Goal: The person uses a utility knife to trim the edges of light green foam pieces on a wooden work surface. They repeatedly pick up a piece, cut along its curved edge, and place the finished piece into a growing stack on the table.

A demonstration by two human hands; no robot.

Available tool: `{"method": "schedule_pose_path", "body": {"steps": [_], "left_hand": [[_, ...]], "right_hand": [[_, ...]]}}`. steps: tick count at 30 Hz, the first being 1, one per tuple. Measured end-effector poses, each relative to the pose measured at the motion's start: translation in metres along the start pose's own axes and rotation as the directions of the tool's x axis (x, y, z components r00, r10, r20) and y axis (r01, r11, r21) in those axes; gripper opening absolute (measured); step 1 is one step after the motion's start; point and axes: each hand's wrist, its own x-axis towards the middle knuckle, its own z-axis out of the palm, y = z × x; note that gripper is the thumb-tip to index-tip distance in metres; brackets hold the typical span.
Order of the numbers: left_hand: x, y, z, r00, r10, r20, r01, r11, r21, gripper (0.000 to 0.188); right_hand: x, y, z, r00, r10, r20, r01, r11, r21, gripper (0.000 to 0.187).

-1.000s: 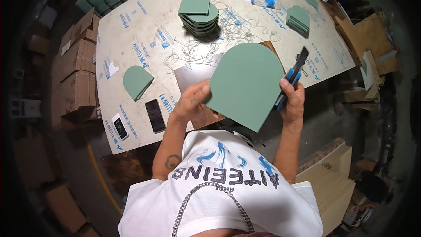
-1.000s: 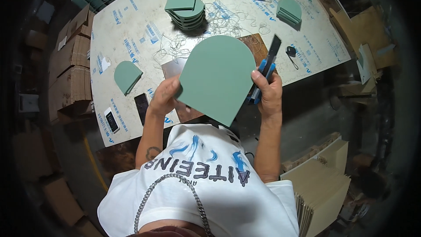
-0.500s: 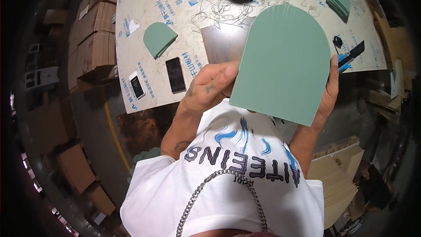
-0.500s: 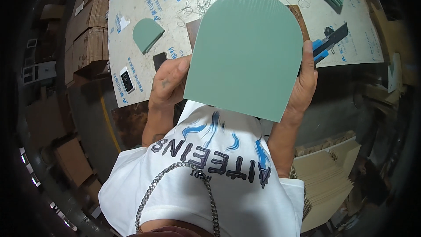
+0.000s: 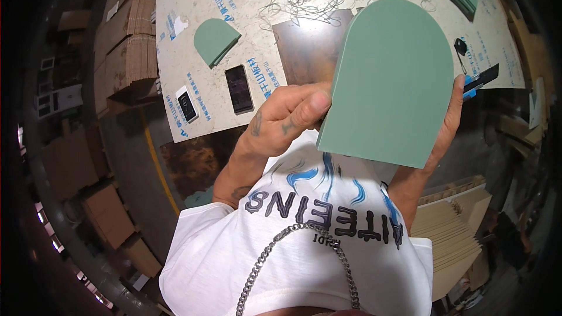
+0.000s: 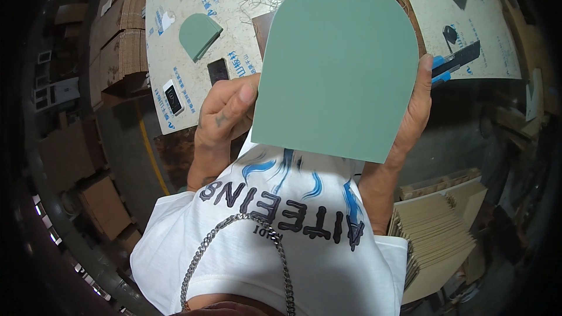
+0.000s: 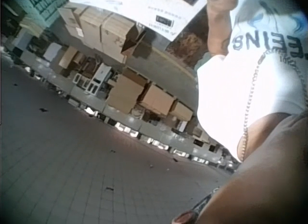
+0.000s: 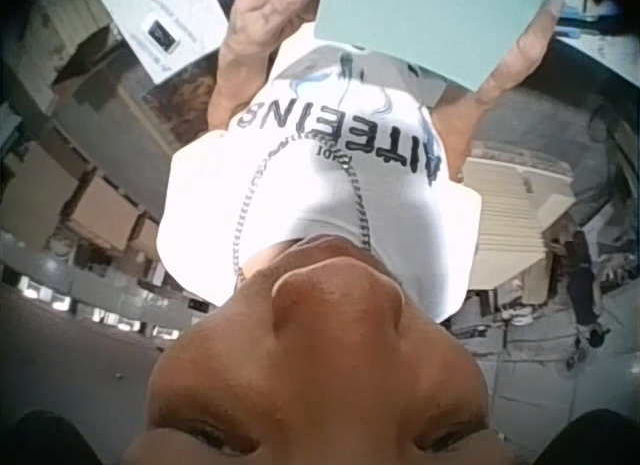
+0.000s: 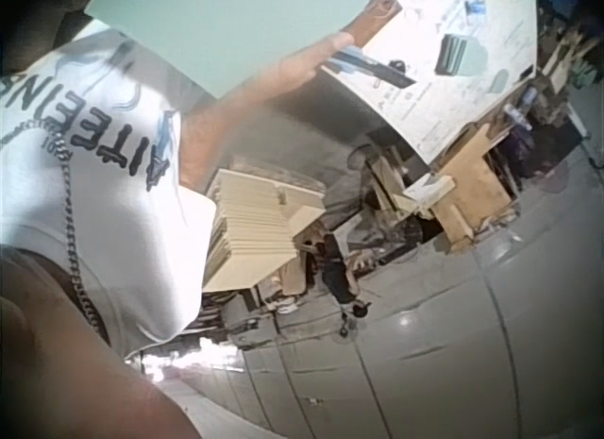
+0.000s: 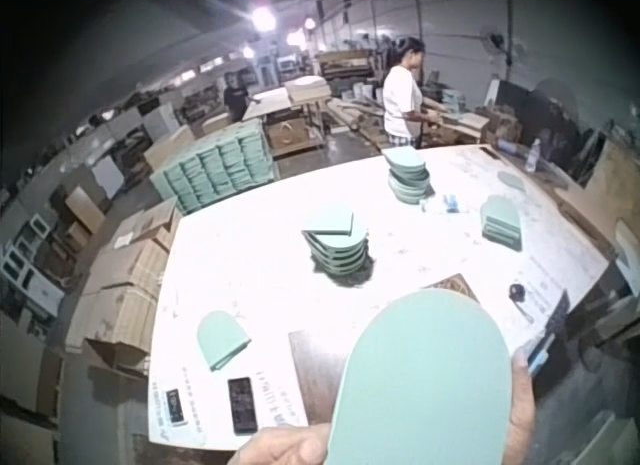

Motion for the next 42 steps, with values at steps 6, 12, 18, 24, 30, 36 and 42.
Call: {"method": "schedule_pose_path", "body": {"steps": [6, 12, 18, 24, 30, 36, 42], "left_hand": [[0.002, 0.006, 0.006, 1.0, -0.028, -0.004, 0.028, 1.0, -0.008, 0.05], [-0.003, -0.005, -0.003, 0.997, -0.004, -0.083, 0.004, 1.0, -0.006, 0.055], [0.001, -0.011, -0.005, 0.999, 0.023, -0.041, -0.023, 1.0, -0.015, 0.056], [0.006, -0.01, -0.004, 0.997, -0.013, -0.073, 0.008, 0.998, -0.065, 0.052], [0.005, -0.016, -0.007, 0.992, -0.013, -0.124, 0.007, 0.999, -0.049, 0.048], [0.012, -0.008, 0.009, 0.957, -0.002, -0.289, -0.001, 1.0, -0.01, 0.044], [0.072, -0.031, 0.032, 0.803, -0.272, -0.53, 0.218, 0.962, -0.163, 0.043]], "right_hand": [[-0.007, -0.004, 0.016, 0.999, -0.005, 0.041, 0.001, 0.994, 0.113, 0.045], [-0.003, -0.009, 0.01, 0.939, -0.059, -0.34, -0.024, 0.971, -0.237, 0.044], [-0.002, -0.009, -0.01, 0.988, 0.021, -0.156, -0.047, 0.985, -0.168, 0.052], [-0.009, -0.016, 0.012, 0.972, -0.102, -0.213, 0.028, 0.944, -0.328, 0.05], [-0.014, -0.014, 0.017, 0.95, -0.185, -0.25, 0.099, 0.942, -0.322, 0.045], [-0.02, -0.01, 0.024, 0.937, -0.274, -0.214, 0.168, 0.896, -0.411, 0.044], [-0.034, -0.004, 0.036, 0.889, -0.375, 0.261, 0.453, 0.795, -0.403, 0.031]]}}
